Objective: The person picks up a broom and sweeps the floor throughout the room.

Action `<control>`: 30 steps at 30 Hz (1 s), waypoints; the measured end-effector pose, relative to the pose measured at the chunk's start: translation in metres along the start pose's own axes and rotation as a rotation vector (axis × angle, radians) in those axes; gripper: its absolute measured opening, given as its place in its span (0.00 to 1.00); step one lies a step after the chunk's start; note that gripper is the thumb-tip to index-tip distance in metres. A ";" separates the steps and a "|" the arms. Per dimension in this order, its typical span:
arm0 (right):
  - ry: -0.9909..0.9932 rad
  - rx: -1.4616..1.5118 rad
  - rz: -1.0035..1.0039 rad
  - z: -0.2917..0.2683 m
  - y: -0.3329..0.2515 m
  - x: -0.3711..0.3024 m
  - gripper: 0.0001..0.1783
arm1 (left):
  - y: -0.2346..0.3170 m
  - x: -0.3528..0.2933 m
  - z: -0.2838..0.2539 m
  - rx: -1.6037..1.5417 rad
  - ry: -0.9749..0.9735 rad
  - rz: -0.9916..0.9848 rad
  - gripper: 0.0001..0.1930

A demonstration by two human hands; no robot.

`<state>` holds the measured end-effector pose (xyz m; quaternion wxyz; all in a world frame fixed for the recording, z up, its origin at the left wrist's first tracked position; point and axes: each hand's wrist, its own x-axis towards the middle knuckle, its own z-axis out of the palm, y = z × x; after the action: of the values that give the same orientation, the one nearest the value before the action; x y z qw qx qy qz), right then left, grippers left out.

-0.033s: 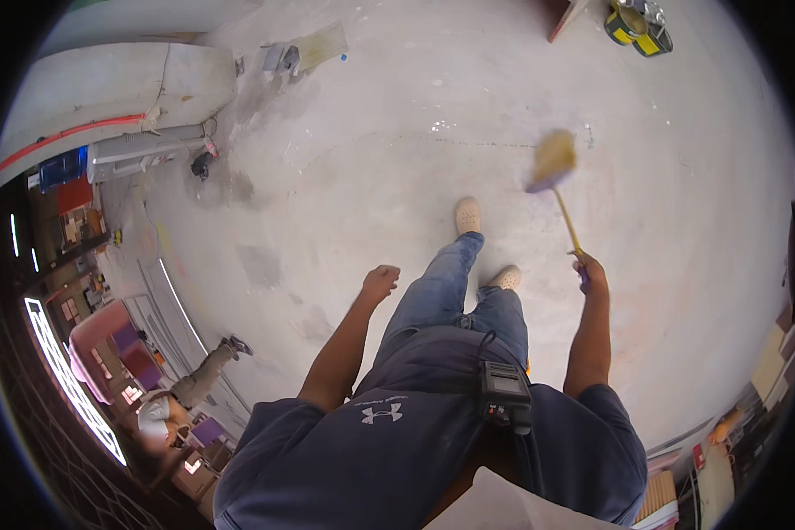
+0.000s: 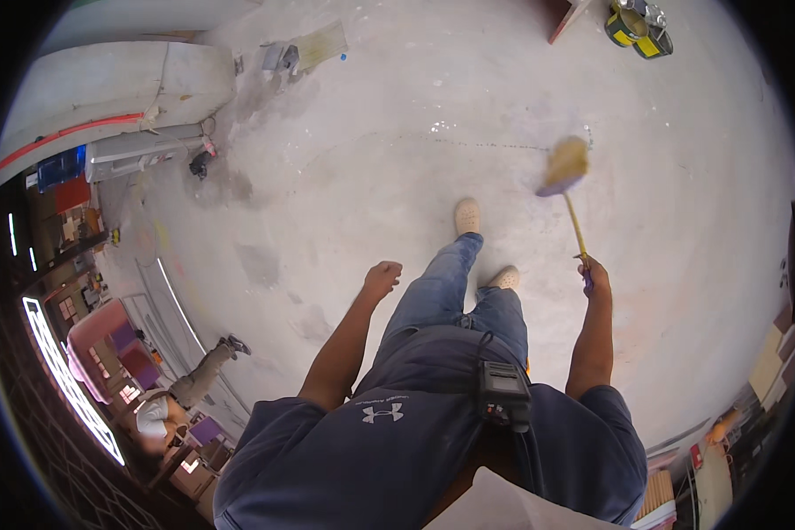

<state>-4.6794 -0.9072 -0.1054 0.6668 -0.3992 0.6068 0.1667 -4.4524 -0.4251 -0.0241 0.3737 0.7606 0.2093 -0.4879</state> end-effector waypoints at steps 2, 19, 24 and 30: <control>0.103 0.006 -0.125 -0.005 0.000 -0.002 0.07 | 0.016 0.015 0.003 -0.053 -0.033 0.013 0.16; -0.575 -1.070 -0.864 0.323 -0.074 0.098 0.08 | 0.057 -0.011 -0.028 0.009 0.096 -0.192 0.19; -0.455 -0.526 -0.037 0.299 -0.145 0.114 0.10 | 0.089 -0.037 0.002 -0.007 0.174 -0.141 0.18; -0.255 0.094 -0.230 0.040 -0.143 0.178 0.09 | 0.145 -0.023 0.084 0.169 0.014 -0.180 0.18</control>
<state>-4.5138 -1.0139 -0.2275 0.7710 -0.4100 0.4747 0.1103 -4.4124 -0.5812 0.0286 0.2615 0.7710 0.2373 -0.5299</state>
